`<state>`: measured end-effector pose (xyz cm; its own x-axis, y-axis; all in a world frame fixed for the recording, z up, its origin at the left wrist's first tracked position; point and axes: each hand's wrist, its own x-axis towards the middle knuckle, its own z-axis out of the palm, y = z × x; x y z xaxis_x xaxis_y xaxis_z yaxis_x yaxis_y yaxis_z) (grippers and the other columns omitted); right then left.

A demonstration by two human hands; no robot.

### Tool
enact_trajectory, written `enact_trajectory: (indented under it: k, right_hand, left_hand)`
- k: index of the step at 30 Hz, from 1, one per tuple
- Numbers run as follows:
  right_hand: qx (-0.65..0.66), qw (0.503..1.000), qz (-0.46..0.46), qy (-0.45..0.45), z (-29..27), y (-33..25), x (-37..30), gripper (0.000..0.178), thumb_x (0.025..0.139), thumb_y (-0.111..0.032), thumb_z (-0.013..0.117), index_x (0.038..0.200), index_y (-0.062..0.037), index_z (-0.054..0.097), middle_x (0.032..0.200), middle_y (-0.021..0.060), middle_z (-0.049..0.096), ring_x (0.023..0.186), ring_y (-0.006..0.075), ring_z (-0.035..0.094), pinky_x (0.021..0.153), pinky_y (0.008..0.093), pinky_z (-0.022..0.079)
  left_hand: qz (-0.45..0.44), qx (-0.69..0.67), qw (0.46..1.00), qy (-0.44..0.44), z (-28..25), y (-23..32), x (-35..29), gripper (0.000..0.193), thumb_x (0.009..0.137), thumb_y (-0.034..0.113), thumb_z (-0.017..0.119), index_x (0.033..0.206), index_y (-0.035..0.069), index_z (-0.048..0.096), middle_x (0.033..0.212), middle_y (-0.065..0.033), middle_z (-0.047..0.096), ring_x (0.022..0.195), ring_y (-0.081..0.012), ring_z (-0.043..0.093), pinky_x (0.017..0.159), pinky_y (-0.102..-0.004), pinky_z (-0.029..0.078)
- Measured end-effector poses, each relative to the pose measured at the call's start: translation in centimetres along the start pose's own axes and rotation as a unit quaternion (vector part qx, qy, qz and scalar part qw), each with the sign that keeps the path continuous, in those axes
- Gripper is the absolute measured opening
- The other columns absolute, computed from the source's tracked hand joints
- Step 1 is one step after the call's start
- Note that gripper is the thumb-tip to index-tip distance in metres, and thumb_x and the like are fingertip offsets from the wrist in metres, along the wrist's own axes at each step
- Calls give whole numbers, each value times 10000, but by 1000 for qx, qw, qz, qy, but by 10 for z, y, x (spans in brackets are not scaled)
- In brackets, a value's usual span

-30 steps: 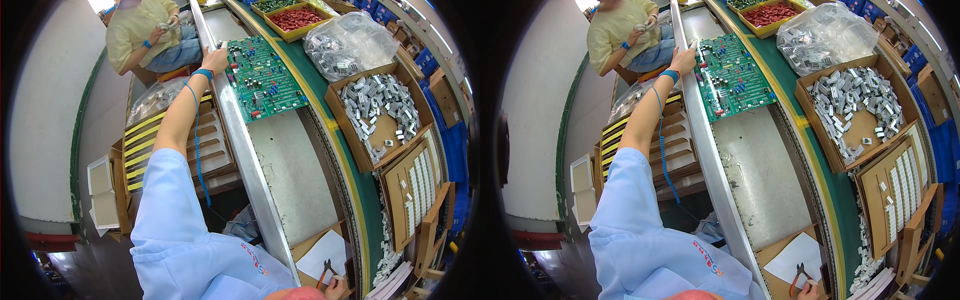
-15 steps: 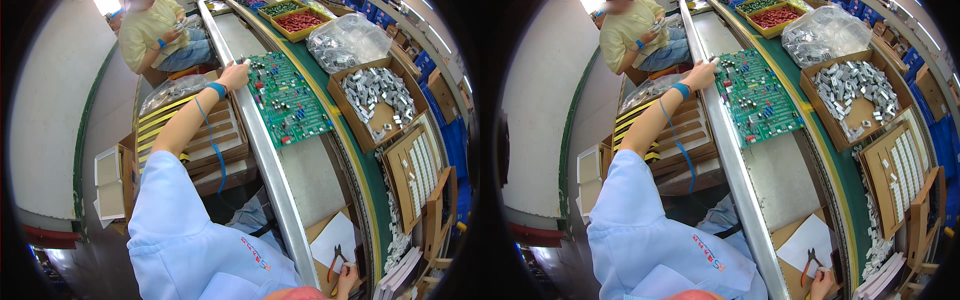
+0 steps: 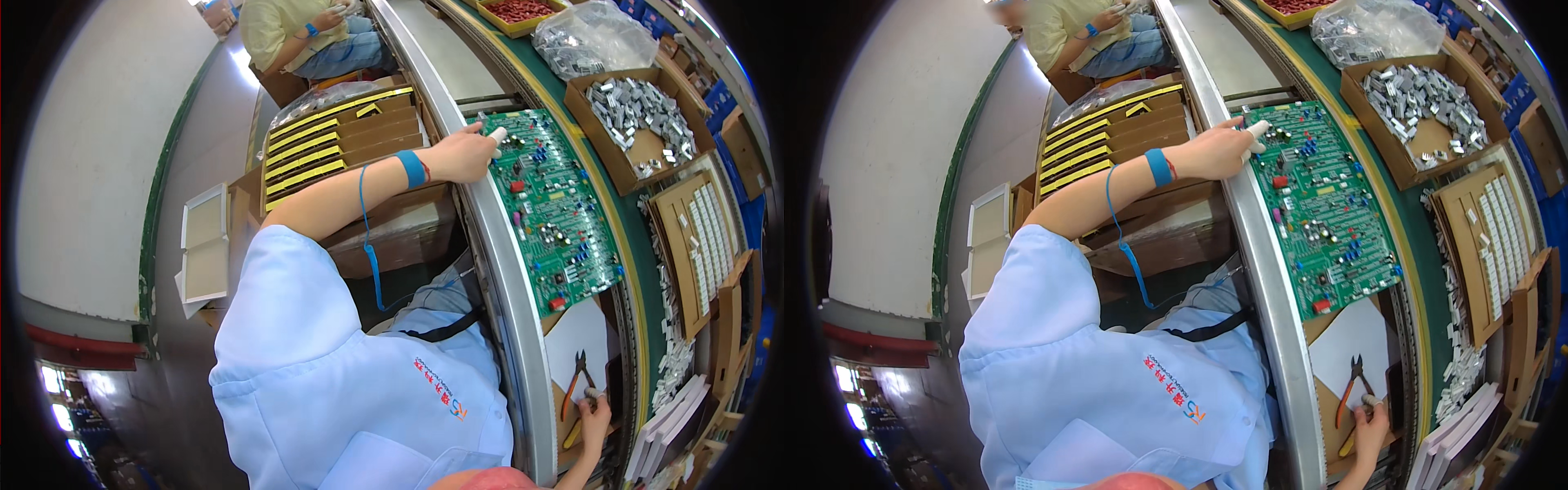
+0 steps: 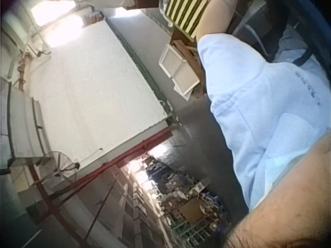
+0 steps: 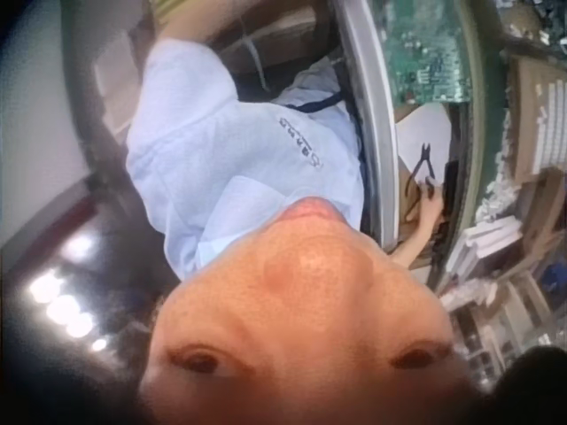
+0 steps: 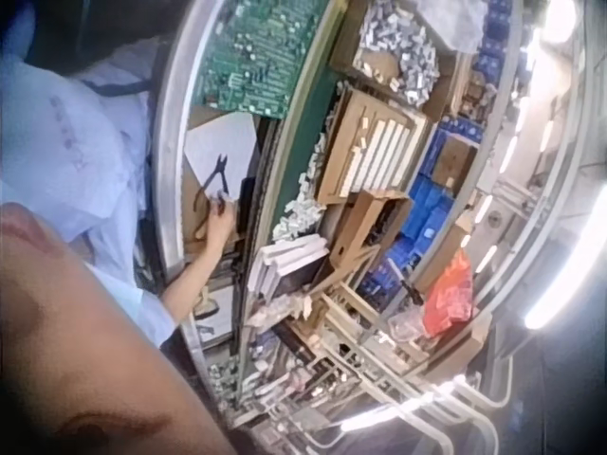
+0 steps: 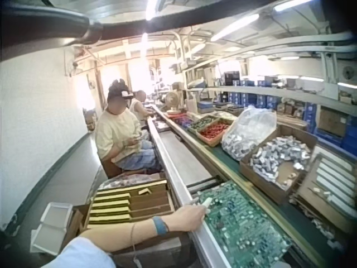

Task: Assembling electronic components onto printed circuit boards (PCBs) at an industrial workstation.

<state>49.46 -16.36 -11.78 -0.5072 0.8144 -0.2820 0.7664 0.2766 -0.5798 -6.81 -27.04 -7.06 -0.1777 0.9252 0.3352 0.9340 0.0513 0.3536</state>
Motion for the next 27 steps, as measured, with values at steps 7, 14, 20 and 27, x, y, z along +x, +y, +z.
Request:
enact_trajectory:
  k: [7,14,20,27]
  right_hand:
    - [21,999,22,-17,-13,-9,-6,288,789,10,616,1075,40,621,884,132,667,786,197,628,743,297,483]
    - [20,993,109,-43,-32,7,-29,310,779,-7,622,1088,24,620,911,123,678,812,205,645,784,314,495]
    - [-57,993,86,-52,-38,-7,-28,338,774,-115,657,1078,26,613,963,225,658,918,350,640,804,388,483]
    - [-67,986,140,-54,-43,-19,-33,377,757,-92,666,1119,0,616,864,221,641,807,328,630,751,384,470]
  left_hand:
    - [31,3,991,-131,0,67,-22,228,752,27,511,924,-94,598,702,-196,627,807,-342,645,1130,-419,231]
    - [67,-60,964,-251,-2,124,-25,466,756,-26,511,1221,-57,515,851,-216,646,927,-321,624,1149,-406,201]
    - [45,-58,936,-344,-15,134,-20,524,817,-7,513,1328,-71,418,1177,-192,607,1170,-314,524,1145,-417,232]
    - [75,-100,943,-309,-2,132,-22,597,822,-27,497,1388,-58,311,1180,-186,599,1094,-340,551,1143,-424,226]
